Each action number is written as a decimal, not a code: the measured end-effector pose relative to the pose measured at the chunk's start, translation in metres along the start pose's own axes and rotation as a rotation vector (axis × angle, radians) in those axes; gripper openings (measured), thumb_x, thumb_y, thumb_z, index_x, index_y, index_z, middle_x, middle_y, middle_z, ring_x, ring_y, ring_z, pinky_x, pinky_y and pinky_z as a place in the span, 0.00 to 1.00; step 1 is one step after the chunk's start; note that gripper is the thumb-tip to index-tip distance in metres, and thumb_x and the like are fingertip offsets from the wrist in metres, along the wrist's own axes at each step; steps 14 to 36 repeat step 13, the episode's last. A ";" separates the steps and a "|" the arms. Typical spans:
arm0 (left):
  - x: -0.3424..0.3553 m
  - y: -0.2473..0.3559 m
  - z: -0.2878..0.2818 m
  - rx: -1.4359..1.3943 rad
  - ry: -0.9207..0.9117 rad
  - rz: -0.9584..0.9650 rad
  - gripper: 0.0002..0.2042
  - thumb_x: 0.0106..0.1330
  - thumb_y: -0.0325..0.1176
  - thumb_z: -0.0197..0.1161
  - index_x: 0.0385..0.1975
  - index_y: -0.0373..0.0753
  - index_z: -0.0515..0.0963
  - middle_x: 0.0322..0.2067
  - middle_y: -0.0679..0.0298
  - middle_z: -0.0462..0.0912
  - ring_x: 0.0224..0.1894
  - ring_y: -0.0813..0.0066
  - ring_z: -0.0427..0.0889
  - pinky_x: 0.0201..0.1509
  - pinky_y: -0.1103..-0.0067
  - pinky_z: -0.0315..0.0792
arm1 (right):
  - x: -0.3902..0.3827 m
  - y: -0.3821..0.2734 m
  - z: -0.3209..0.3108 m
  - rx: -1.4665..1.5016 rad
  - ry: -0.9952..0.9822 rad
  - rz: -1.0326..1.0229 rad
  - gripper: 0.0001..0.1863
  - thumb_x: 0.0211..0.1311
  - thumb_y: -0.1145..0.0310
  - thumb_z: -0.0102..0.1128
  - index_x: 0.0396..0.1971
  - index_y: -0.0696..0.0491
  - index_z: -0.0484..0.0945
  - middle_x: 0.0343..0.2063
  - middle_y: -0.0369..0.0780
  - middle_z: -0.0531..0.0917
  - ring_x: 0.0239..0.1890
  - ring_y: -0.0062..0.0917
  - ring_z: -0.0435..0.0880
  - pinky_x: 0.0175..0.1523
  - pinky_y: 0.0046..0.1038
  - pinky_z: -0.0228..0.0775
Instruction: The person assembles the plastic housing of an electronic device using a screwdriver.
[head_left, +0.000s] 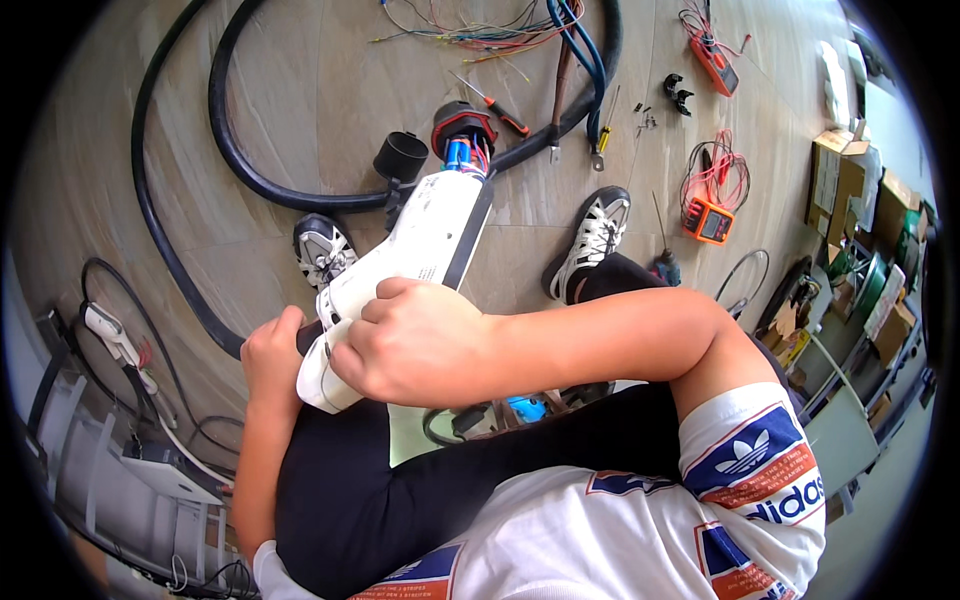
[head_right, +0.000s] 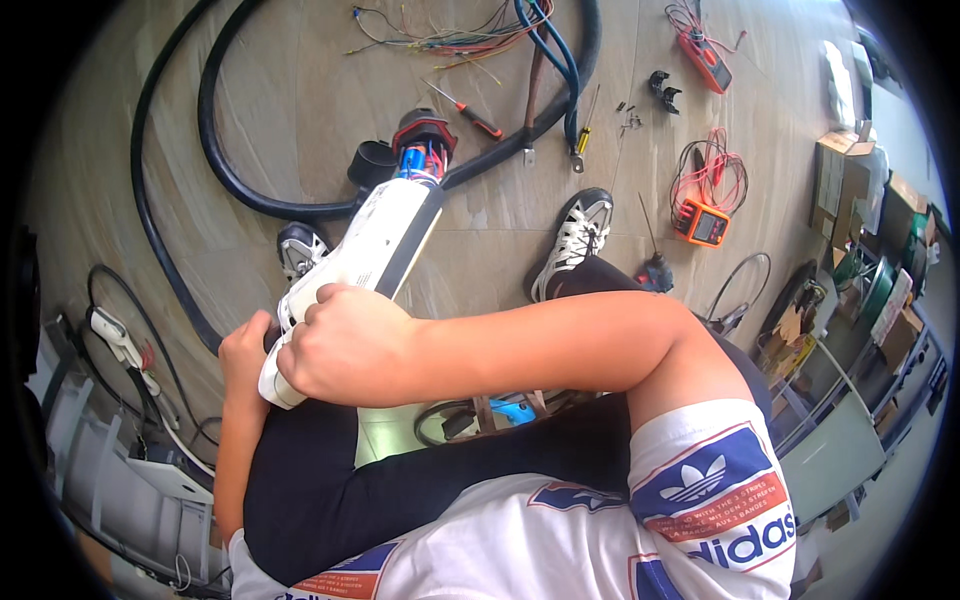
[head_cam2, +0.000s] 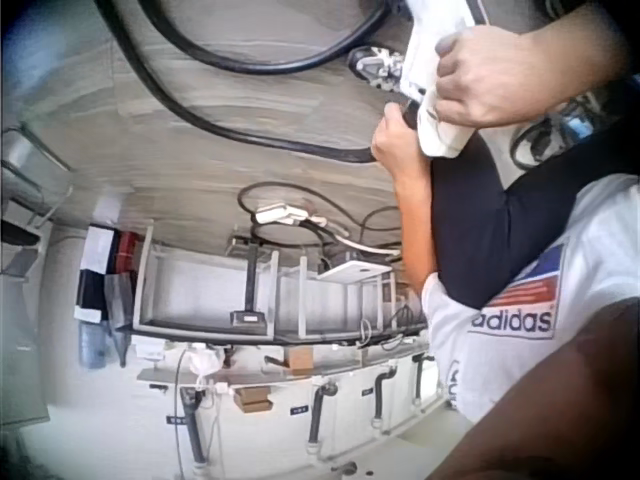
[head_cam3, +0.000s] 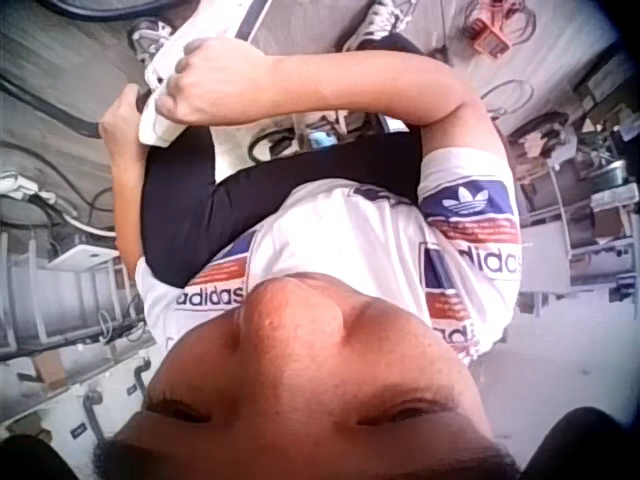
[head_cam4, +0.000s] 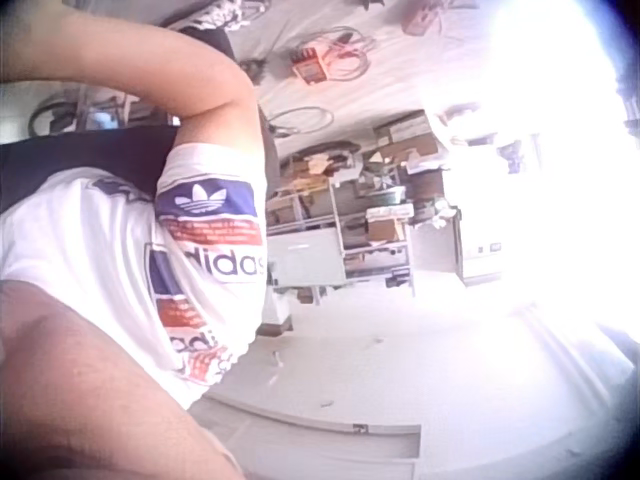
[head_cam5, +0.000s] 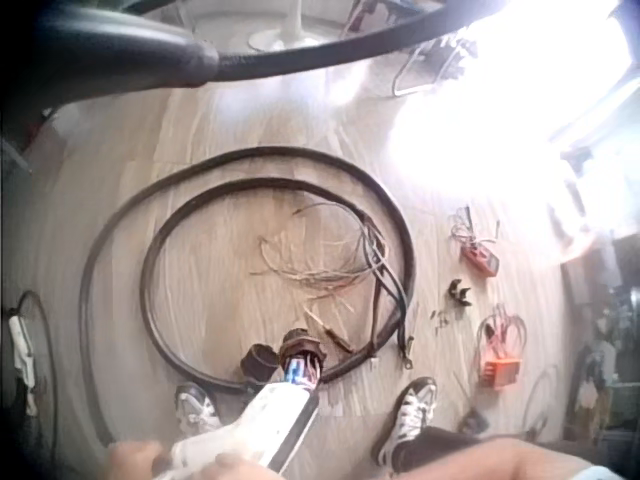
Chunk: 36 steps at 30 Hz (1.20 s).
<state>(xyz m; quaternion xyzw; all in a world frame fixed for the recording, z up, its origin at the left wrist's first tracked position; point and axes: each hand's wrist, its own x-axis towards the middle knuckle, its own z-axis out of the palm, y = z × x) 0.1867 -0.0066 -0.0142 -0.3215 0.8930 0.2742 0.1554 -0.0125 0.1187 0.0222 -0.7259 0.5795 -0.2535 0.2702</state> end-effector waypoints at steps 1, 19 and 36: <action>0.000 -0.001 -0.002 -0.040 0.015 0.020 0.12 0.56 0.35 0.65 0.21 0.37 0.70 0.20 0.53 0.76 0.26 0.50 0.78 0.29 0.63 0.69 | -0.002 0.003 0.000 0.018 0.015 -0.002 0.09 0.42 0.67 0.60 0.18 0.53 0.70 0.14 0.34 0.74 0.20 0.26 0.79 0.29 0.29 0.70; -0.002 -0.013 -0.023 0.075 -0.004 0.112 0.16 0.55 0.40 0.69 0.19 0.39 0.70 0.17 0.57 0.76 0.24 0.54 0.79 0.31 0.66 0.70 | -0.018 0.031 -0.013 0.329 -0.166 -0.013 0.29 0.32 0.62 0.74 0.41 0.53 0.76 0.24 0.37 0.81 0.27 0.34 0.83 0.34 0.33 0.73; -0.002 -0.013 -0.023 0.075 -0.004 0.112 0.16 0.55 0.40 0.69 0.19 0.39 0.70 0.17 0.57 0.76 0.24 0.54 0.79 0.31 0.66 0.70 | -0.018 0.031 -0.013 0.329 -0.166 -0.013 0.29 0.32 0.62 0.74 0.41 0.53 0.76 0.24 0.37 0.81 0.27 0.34 0.83 0.34 0.33 0.73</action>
